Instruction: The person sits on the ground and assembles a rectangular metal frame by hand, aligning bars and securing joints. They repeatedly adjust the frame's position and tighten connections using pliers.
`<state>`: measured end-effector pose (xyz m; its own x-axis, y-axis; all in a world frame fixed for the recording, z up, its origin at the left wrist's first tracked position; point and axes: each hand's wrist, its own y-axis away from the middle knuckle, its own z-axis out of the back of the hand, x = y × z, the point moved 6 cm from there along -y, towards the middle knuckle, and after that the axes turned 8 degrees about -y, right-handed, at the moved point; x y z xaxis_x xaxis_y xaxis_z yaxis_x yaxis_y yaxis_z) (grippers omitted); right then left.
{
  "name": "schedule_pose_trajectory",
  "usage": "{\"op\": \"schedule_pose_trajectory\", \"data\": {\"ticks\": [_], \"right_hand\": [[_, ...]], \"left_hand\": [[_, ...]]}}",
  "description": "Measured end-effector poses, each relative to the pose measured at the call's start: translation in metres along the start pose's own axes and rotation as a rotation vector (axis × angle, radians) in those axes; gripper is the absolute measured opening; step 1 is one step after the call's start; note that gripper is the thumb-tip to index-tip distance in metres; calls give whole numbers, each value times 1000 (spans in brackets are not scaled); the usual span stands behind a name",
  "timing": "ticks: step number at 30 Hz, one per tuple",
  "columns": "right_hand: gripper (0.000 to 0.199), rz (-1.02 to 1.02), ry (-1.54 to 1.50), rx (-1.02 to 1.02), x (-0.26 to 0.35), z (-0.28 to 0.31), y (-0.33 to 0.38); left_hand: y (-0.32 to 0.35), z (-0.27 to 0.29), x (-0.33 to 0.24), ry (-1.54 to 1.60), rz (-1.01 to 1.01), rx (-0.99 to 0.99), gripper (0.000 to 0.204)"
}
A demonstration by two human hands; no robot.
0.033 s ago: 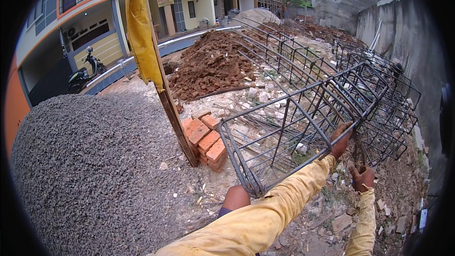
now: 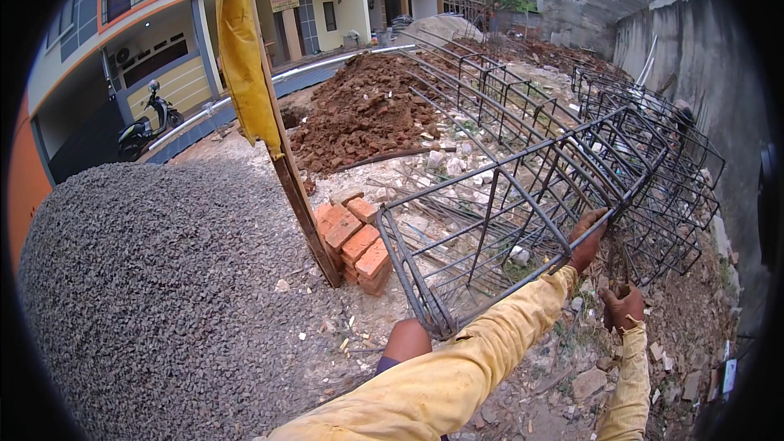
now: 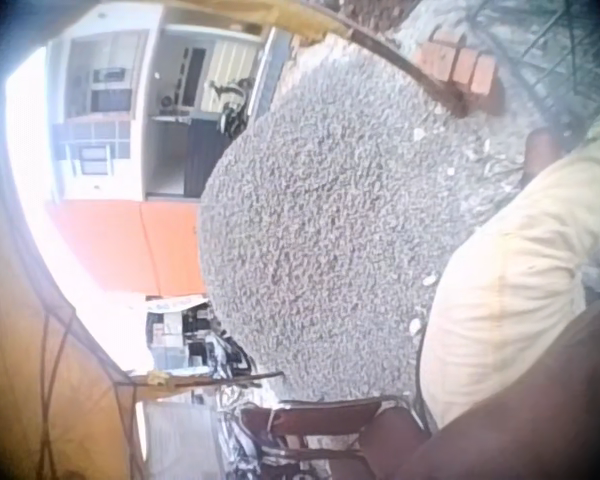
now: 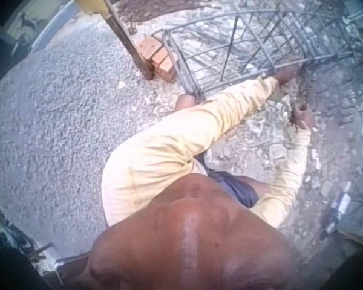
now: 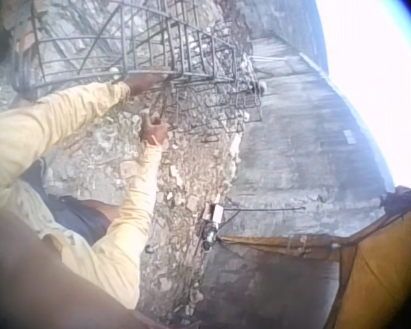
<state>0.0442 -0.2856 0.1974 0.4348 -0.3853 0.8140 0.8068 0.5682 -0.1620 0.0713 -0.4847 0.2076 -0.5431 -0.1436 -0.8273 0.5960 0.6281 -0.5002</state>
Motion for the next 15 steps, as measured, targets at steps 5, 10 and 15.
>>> {"op": "schedule_pose_trajectory", "data": {"ticks": [5, 10, 15], "right_hand": [[43, -394, -673, 422, -1, -5, 24], [58, 247, -34, -84, -6, 23, 13], [54, 552, 713, -537, 27, 33, 49]], "left_hand": [[3, -7, -14, -117, -62, 23, 32], [3, -8, -11, -170, -58, -69, 26], [1, -7, -3, -75, -42, 22, 29]]}}
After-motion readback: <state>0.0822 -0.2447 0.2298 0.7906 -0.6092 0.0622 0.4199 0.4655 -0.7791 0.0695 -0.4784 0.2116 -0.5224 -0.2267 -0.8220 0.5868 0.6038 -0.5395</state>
